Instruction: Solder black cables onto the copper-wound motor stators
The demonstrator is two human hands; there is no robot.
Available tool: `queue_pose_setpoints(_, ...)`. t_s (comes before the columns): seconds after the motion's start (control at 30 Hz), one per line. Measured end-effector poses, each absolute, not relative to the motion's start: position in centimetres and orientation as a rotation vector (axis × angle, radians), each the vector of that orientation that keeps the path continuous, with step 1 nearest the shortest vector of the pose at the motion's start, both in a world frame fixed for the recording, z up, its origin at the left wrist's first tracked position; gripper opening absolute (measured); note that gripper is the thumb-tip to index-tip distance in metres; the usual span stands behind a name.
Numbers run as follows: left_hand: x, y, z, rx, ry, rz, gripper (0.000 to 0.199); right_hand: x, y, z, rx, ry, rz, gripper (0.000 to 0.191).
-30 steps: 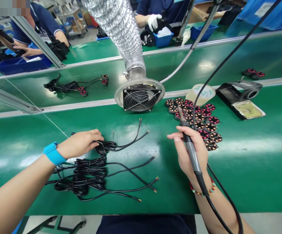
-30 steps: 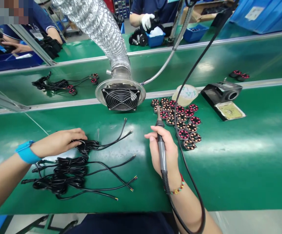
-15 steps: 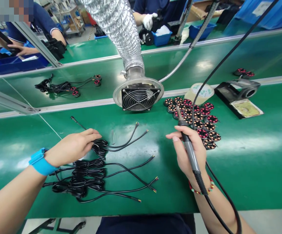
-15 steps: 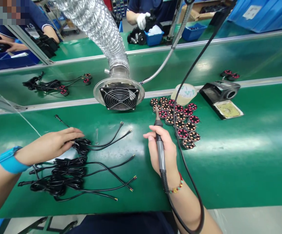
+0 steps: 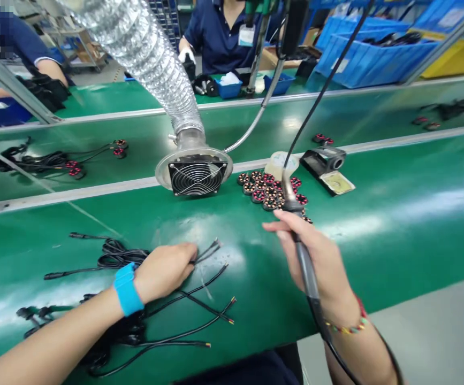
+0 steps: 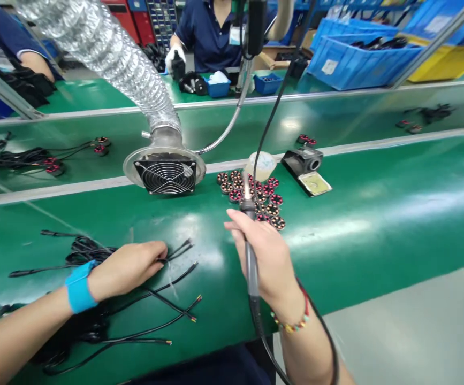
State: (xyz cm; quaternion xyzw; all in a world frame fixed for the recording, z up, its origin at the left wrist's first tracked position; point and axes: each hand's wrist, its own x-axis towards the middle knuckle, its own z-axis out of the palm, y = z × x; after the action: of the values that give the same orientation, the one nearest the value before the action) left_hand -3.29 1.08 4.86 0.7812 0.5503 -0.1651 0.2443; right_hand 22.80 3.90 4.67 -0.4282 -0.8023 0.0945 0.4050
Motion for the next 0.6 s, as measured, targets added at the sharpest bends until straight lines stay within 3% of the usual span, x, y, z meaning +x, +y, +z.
queue_pose_setpoints(0.17, -4.3, -0.3, 4.9, 2.078, 1.369, -0.374, 0.014, 26.9, 5.2, 5.2, -1.145, -2.256, -0.007, 0.019)
queue_pose_setpoints(0.27, -4.7, 0.1, 4.9, 2.062, 1.346, -0.243, 0.023, 27.2, 7.3, 3.2, -1.22, -2.432, -0.099, 0.025)
queue_pose_setpoints(0.47, -4.5, 2.3, 5.9, 1.93, 1.607, 0.202, 0.023, 25.2, 10.8, 0.8, -1.379, -2.513, 0.026, 0.029)
queue_pose_setpoints(0.6, -3.6, 3.8, 5.5, 1.48, 1.536, 0.447, 0.014, 22.9, 10.2, 0.7, -1.333, -2.496, 0.134, 0.024)
